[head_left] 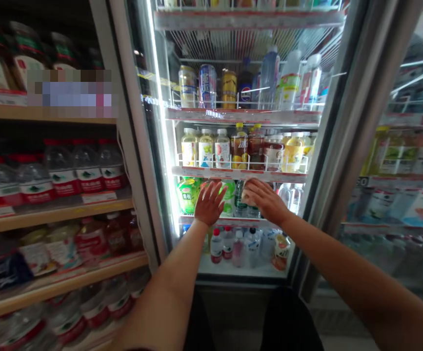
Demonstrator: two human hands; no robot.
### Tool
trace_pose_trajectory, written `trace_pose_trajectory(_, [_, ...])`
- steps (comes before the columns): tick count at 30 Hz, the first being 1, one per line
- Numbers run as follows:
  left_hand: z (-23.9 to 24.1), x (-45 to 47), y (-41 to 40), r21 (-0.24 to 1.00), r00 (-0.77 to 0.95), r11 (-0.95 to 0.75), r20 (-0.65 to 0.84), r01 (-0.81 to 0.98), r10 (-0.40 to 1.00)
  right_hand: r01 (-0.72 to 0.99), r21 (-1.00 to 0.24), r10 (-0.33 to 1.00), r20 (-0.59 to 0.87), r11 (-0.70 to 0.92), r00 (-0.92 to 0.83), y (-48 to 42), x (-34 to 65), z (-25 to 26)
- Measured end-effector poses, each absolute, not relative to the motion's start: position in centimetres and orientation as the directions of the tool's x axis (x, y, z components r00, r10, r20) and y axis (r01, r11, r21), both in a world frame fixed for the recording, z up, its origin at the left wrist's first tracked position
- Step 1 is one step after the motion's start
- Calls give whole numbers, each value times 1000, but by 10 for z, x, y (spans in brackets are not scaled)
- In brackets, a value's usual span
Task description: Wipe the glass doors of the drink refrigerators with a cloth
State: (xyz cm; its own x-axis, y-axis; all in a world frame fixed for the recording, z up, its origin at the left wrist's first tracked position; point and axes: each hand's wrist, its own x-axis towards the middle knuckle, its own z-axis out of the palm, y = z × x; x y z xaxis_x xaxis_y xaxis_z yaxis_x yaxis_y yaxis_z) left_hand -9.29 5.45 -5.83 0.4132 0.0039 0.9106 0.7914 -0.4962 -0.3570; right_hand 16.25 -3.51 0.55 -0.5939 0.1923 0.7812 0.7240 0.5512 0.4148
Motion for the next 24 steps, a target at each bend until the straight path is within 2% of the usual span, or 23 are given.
trace_pose_trajectory(2, [-58, -93, 54, -363, 414, -482, 910, 797, -2, 685, 440, 217, 727, 581, -652, -38, 167, -2])
trace_pose_trajectory(6, [-57, -93, 54, -375, 415, -468, 910, 801, -18, 786, 351, 212, 834, 508, -509, -42, 181, -15])
trace_pose_trajectory(11, [-58, -93, 54, -349, 408, -500, 913, 793, 9, 631, 449, 247, 655, 633, -714, -49, 201, -32])
trace_pose_trajectory(15, [-58, -93, 55, -357, 412, -496, 911, 792, 1, 725, 412, 274, 731, 553, -625, -57, 219, -49])
trace_pose_trajectory(19, [-58, -93, 56, -351, 412, -492, 911, 797, 18, 646, 472, 293, 621, 600, -727, -63, 237, -65])
trace_pose_trajectory(24, [-59, -92, 57, -358, 407, -501, 913, 788, -13, 662, 451, 341, 604, 599, -721, -68, 252, -78])
